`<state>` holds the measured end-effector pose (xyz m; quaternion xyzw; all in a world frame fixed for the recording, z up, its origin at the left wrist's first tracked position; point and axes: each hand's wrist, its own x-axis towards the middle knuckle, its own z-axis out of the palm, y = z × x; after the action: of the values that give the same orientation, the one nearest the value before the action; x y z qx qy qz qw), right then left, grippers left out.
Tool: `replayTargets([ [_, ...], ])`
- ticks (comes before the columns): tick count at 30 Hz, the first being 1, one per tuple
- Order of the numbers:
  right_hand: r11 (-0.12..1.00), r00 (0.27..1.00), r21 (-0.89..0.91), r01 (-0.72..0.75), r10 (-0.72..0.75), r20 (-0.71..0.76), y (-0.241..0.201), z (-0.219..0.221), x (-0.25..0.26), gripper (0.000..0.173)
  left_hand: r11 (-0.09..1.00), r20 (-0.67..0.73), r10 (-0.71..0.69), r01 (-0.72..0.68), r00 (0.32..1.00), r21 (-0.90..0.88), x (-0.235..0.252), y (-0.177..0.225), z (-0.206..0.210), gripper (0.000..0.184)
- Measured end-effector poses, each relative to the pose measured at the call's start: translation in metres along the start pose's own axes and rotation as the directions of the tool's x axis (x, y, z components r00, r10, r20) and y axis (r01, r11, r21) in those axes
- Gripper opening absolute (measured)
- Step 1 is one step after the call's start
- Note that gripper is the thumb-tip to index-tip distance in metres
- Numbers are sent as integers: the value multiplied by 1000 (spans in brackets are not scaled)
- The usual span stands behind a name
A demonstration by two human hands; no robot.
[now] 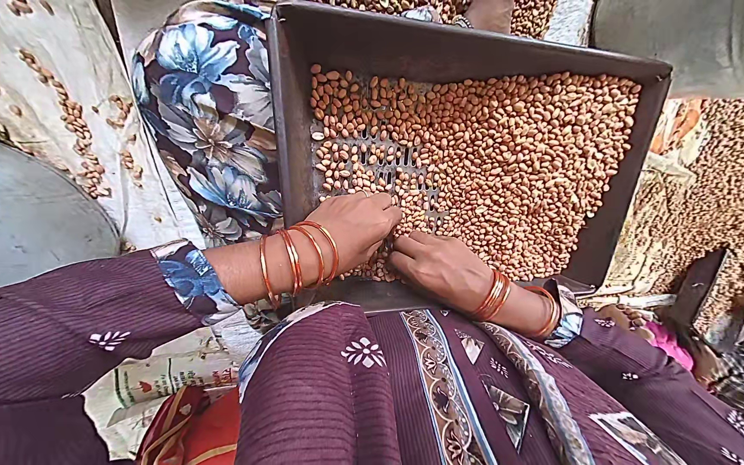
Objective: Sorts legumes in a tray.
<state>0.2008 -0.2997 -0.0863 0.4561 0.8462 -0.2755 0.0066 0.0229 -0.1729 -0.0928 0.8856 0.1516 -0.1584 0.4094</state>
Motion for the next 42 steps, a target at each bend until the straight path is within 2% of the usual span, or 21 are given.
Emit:
replayTargets([
  [4, 1000, 1000, -26, -3, 3, 9, 0, 1, -1, 15, 998, 69, 38, -41, 997, 38, 0, 0, 1, 17],
  [7, 998, 999, 68, -18, 20, -31, 5, 1, -2, 15, 994, 18, 32, -33, 999, 105, -2, 0, -8, 12],
  [9, 986, 998, 165, -16, 26, -64, 7, -3, -2, 15, 985, 38, 18, -24, 999, 171, -3, -1, -22, 11],
  [11, 971, 996, 234, 36, -15, -91, 6, -5, 0, 15, 979, 182, -9, -28, 983, 203, -5, 0, -35, 11],
  [14, 973, 994, 206, 103, -93, -57, 4, 0, 3, 17, 982, 405, 3, -80, 914, 173, -5, 2, -35, 11],
  [16, 980, 992, 159, 117, -108, -65, 2, 2, 4, 17, 979, 454, 50, -134, 890, 155, -7, 6, -25, 9],
  [19, 987, 993, 126, 102, -93, -78, 2, 3, 2, 16, 936, 363, 129, -234, 923, 262, -13, 10, -3, 8],
  [24, 972, 997, 235, -28, 44, -64, 14, -11, 4, 10, 866, 153, 173, -224, 973, 446, -22, 22, 17, 16],
  [29, 986, 991, 169, 2, 20, -129, 20, -12, 27, 12, 837, 132, 152, -198, 980, 510, -26, 27, 20, 14],
  [31, 997, 988, 69, 21, -11, -154, 16, -9, 36, 11, 880, 224, 75, -170, 972, 443, -24, 29, 9, 13],
  [33, 1000, 990, 16, 20, -17, -141, 13, -11, 41, 11, 956, 366, -41, -70, 930, 285, -19, 27, -17, 14],
  [35, 999, 990, 3, 38, -37, -137, 14, -15, 42, 12, 993, 303, -33, -3, 952, 118, -18, 9, -43, 21],
  [37, 997, 990, -3, 79, -79, -117, 15, -18, 42, 12, 997, 117, 6, 3, 993, -76, -20, -13, -69, 25],
  [38, 995, 990, -11, 99, -99, -104, 16, -18, 42, 13, 984, 11, -16, 17, 1000, -177, -22, -22, -80, 27],
  [40, 994, 989, -11, 113, -114, -94, 15, -15, 42, 14, 912, -107, -146, 92, 983, -400, -24, -31, -96, 29],
  [41, 994, 990, -6, 108, -108, -95, 14, -15, 42, 14, 893, -151, -190, 107, 970, -437, -24, -34, -100, 29],
  [42, 995, 991, -5, 100, -100, -93, 13, -14, 42, 14, 922, -205, -202, 115, 958, -370, -25, -36, -101, 27],
])
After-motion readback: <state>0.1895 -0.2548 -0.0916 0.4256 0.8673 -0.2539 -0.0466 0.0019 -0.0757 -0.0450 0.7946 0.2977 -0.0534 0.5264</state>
